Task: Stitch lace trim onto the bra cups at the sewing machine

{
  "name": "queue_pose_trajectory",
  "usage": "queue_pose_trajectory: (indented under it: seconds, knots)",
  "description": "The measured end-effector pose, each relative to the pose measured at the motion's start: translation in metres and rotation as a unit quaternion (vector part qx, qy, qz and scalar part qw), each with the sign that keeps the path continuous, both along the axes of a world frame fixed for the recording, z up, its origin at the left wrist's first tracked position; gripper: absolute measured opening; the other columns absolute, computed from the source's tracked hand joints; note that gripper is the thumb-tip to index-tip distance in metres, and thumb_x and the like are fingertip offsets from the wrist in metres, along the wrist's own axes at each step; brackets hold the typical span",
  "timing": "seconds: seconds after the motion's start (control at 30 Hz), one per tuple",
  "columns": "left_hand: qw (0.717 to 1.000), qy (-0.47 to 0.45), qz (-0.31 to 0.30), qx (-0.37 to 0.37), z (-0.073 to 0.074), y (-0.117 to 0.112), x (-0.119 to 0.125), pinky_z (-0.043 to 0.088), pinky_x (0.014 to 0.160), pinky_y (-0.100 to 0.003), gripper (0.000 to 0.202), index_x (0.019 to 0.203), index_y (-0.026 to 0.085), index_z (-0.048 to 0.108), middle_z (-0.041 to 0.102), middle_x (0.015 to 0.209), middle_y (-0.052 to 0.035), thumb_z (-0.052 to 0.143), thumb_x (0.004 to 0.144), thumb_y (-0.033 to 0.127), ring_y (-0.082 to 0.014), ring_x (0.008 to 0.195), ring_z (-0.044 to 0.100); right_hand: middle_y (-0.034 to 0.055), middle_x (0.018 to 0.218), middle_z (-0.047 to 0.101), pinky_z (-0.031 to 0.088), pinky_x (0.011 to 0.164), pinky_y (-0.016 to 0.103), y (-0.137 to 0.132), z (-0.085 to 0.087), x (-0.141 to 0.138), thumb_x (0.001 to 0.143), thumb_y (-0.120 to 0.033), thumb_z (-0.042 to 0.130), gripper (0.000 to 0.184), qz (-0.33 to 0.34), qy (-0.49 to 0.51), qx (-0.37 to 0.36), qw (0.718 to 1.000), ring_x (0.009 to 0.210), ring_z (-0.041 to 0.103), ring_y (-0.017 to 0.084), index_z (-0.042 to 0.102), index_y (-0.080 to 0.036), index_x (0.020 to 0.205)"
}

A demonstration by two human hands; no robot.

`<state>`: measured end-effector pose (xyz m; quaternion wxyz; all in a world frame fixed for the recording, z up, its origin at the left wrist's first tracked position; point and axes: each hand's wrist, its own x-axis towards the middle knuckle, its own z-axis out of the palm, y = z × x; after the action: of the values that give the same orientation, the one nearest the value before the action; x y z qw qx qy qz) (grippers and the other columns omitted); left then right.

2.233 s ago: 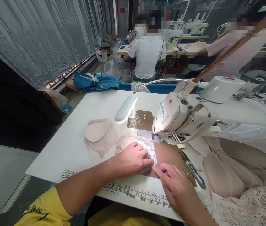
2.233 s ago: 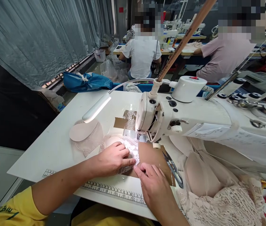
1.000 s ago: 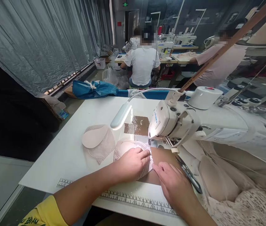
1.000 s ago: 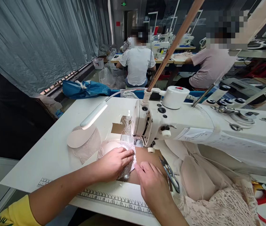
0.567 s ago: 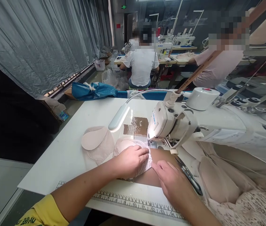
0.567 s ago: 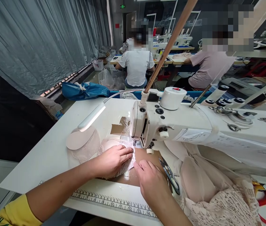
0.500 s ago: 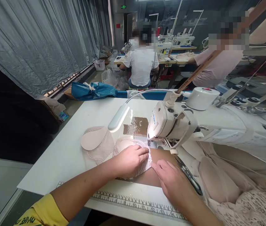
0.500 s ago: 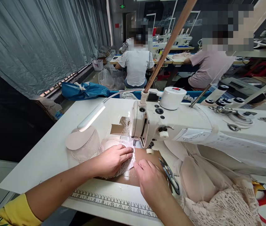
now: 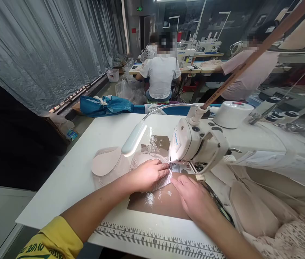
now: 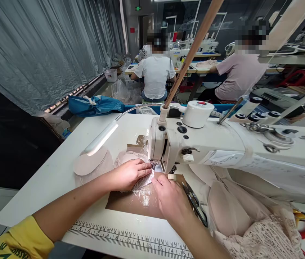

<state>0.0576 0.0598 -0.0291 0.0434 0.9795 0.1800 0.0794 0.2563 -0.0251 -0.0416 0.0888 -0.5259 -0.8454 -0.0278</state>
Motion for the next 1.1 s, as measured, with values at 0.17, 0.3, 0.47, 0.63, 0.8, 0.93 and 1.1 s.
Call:
queue_pose_trajectory:
  seconds: [0.17, 0.3, 0.47, 0.63, 0.8, 0.93, 1.1]
  knots:
    - [1.000, -0.010, 0.001, 0.015, 0.003, 0.008, 0.000, 0.045, 0.087, -0.035, 0.039, 0.125, 0.013, 0.053, 0.055, 0.129, -0.0123, 0.046, 0.087, 0.014, -0.0240, 0.104, 0.051, 0.0053, 0.082, 0.061, 0.039, 0.060, 0.027, 0.003, -0.005, -0.001, 0.075, 0.001, 0.044, 0.049, -0.007, -0.005, 0.030, 1.000, 0.066, 0.054, 0.015, 0.064, -0.016, 0.116]
    - [0.999, -0.030, 0.001, 0.023, 0.005, 0.002, -0.001, 0.046, 0.086, -0.034, 0.032, 0.120, 0.014, 0.056, 0.058, 0.124, -0.0118, 0.042, 0.093, 0.018, -0.0227, 0.101, 0.053, 0.0059, 0.083, 0.063, 0.042, 0.060, 0.027, 0.004, -0.007, 0.000, 0.074, 0.002, 0.043, 0.051, -0.001, -0.008, 0.053, 0.999, 0.064, 0.054, 0.015, 0.063, -0.015, 0.118]
    - [0.999, -0.040, -0.015, 0.017, 0.001, -0.001, -0.002, 0.046, 0.086, -0.034, 0.032, 0.121, 0.013, 0.056, 0.059, 0.125, -0.0109, 0.043, 0.092, 0.018, -0.0219, 0.102, 0.054, 0.0072, 0.085, 0.066, 0.042, 0.056, 0.026, 0.006, -0.009, 0.001, 0.076, 0.000, 0.041, 0.050, 0.003, -0.022, 0.061, 0.998, 0.062, 0.054, 0.015, 0.064, -0.015, 0.118]
    - [0.999, -0.051, -0.017, 0.007, -0.001, 0.011, -0.002, 0.046, 0.085, -0.034, 0.032, 0.122, 0.016, 0.057, 0.059, 0.124, -0.0121, 0.043, 0.093, 0.018, -0.0219, 0.104, 0.054, 0.0079, 0.090, 0.068, 0.042, 0.053, 0.027, 0.010, -0.013, 0.000, 0.075, -0.002, 0.045, 0.051, -0.015, -0.033, 0.079, 0.996, 0.066, 0.057, 0.017, 0.064, -0.017, 0.119]
    - [0.998, -0.053, -0.015, -0.006, -0.003, 0.019, -0.002, 0.044, 0.088, -0.034, 0.033, 0.122, 0.017, 0.057, 0.060, 0.124, -0.0092, 0.045, 0.091, 0.017, -0.0223, 0.105, 0.052, 0.0069, 0.088, 0.069, 0.043, 0.054, 0.026, 0.012, -0.013, 0.000, 0.073, -0.002, 0.045, 0.052, -0.020, -0.016, 0.094, 0.995, 0.068, 0.059, 0.017, 0.064, -0.018, 0.119]
    - [0.999, -0.053, 0.001, -0.003, -0.006, 0.021, -0.002, 0.044, 0.087, -0.034, 0.035, 0.125, 0.018, 0.055, 0.061, 0.122, -0.0100, 0.046, 0.091, 0.018, -0.0222, 0.104, 0.052, 0.0066, 0.086, 0.069, 0.043, 0.053, 0.025, 0.012, -0.013, 0.002, 0.074, -0.002, 0.043, 0.051, -0.018, 0.011, 0.093, 0.995, 0.069, 0.059, 0.017, 0.066, -0.018, 0.116]
    - [0.999, -0.052, 0.011, 0.001, -0.008, 0.023, -0.002, 0.044, 0.085, -0.035, 0.034, 0.123, 0.018, 0.056, 0.062, 0.119, -0.0110, 0.045, 0.091, 0.019, -0.0224, 0.102, 0.052, 0.0056, 0.087, 0.069, 0.043, 0.054, 0.025, 0.012, -0.013, 0.003, 0.078, -0.004, 0.040, 0.047, -0.014, 0.056, 0.078, 0.995, 0.069, 0.059, 0.016, 0.066, -0.019, 0.114]
